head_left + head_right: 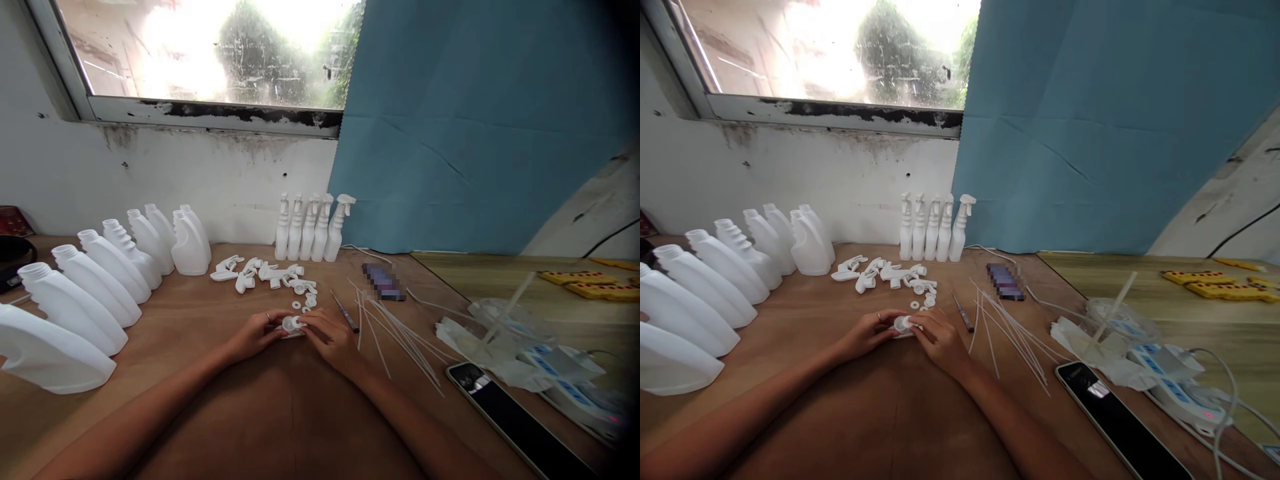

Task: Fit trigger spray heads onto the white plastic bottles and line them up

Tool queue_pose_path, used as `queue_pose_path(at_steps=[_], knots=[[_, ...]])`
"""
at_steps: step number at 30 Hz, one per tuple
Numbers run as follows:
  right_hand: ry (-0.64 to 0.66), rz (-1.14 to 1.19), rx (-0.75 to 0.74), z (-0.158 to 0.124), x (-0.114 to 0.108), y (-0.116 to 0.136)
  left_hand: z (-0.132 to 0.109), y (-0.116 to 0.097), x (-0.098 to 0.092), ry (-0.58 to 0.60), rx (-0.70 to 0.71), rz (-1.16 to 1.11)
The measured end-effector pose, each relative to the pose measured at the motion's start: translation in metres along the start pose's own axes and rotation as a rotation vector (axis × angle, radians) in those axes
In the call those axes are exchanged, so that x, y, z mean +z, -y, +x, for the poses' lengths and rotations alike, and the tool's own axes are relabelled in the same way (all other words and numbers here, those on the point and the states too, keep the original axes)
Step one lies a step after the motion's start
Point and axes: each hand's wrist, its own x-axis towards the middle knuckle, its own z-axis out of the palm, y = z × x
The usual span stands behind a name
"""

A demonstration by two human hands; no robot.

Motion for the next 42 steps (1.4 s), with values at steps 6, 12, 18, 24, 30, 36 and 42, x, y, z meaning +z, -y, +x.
queue_pose_path(at_steps=[6, 12, 18, 24, 30, 36, 42], knots=[[0.201, -0.118, -0.067, 0.000, 0.003, 0.001, -0.002, -0.002, 0.005, 0.013, -0.007, -0.192], [0.196, -0.203, -0.058, -0.001, 0.003, -0.001, -0.005, -0.012, -0.003, 0.053, 0.106, 0.393], [0.252, -0.143, -0.038, -0.004, 0.012, -0.008, -0.004, -0.006, -0.004, 0.035, 0.285, 0.603], [0.255, -0.110, -0.032, -0.002, 0.011, -0.008, -0.003, -0.007, -0.003, 0.043, 0.283, 0.609], [0.242, -0.065, 0.082, 0.006, -0.012, -0.012, -0.007, -0.009, 0.003, -0.025, 0.121, 0.583], [0.057, -0.530, 0.421, 0.005, -0.061, -0.067, -0.006, -0.013, 0.006, -0.026, 0.106, 0.574], [0.220, -0.714, 0.811, -0.009, -0.078, -0.094, -0.006, -0.014, 0.007, -0.038, 0.123, 0.558]])
